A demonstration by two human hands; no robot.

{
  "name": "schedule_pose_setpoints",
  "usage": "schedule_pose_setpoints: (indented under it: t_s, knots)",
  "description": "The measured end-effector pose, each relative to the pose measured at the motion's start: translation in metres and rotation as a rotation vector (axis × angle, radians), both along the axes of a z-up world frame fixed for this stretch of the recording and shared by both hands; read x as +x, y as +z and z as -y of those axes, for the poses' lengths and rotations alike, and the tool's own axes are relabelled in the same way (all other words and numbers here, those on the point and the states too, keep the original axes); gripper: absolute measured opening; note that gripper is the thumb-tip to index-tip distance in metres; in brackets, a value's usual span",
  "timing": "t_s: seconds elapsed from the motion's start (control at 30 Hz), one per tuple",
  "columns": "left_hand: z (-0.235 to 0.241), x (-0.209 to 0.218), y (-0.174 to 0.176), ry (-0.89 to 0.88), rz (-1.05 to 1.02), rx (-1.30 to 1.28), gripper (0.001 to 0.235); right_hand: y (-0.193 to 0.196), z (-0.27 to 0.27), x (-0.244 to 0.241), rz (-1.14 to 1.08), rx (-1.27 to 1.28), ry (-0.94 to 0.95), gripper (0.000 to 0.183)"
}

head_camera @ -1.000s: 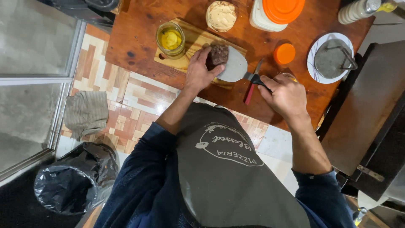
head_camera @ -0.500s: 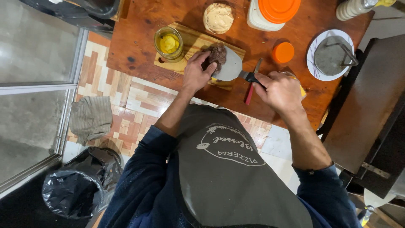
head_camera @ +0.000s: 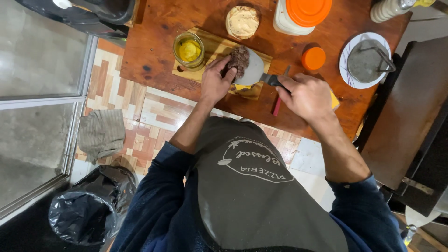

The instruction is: Assemble and prepare a burger including cooking the patty on a grill and adding toppings.

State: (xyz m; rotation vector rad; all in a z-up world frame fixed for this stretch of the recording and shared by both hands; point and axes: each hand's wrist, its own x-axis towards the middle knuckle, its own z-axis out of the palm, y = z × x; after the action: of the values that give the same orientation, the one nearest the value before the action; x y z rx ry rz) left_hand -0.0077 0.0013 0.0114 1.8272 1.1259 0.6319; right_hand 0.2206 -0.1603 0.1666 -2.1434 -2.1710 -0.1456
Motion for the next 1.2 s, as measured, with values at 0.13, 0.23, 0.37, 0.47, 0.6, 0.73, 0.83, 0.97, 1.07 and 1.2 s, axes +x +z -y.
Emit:
schedule_pose_setpoints:
  t_s: [0.13, 0.23, 0.37, 0.47, 0.6, 0.73, 0.83, 0.97, 1.07, 1.2]
  knots:
    - [0.009, 0.006, 0.009, 0.004, 0.024, 0.120, 0.041, -0.004, 0.016, 0.013, -0.057, 0.038, 0.010, 0.020]
    - [0.017, 0.012, 0.005, -0.043, -0.027, 0.232, 0.040, -0.008, 0.033, 0.020, -0.107, -0.002, -0.034, 0.021]
    - [0.028, 0.018, 0.003, -0.077, -0.144, 0.223, 0.040, -0.015, 0.045, 0.023, -0.114, 0.008, -0.058, 0.021]
    - [0.031, 0.020, 0.006, -0.099, -0.187, 0.284, 0.037, -0.020, 0.050, 0.026, -0.070, -0.008, -0.086, 0.023]
    - [0.032, 0.024, 0.008, -0.116, -0.217, 0.367, 0.039, -0.024, 0.053, 0.031, -0.001, -0.019, -0.093, 0.023]
    - [0.032, 0.028, 0.006, -0.095, -0.256, 0.418, 0.045, -0.024, 0.048, 0.032, 0.051, -0.007, -0.067, 0.024]
    - [0.033, 0.032, 0.004, -0.064, -0.267, 0.466, 0.047, -0.022, 0.043, 0.031, 0.083, -0.016, -0.049, 0.024]
    - [0.037, 0.035, 0.019, -0.042, -0.282, 0.516, 0.046, -0.018, 0.032, 0.032, 0.134, -0.014, -0.015, 0.021]
    - [0.038, 0.040, 0.031, 0.004, -0.278, 0.515, 0.051, -0.005, 0.023, 0.028, 0.157, -0.037, -0.018, 0.022]
    - [0.036, 0.051, 0.035, 0.052, -0.344, 0.527, 0.058, 0.005, 0.016, 0.029, 0.165, -0.063, 0.029, 0.022]
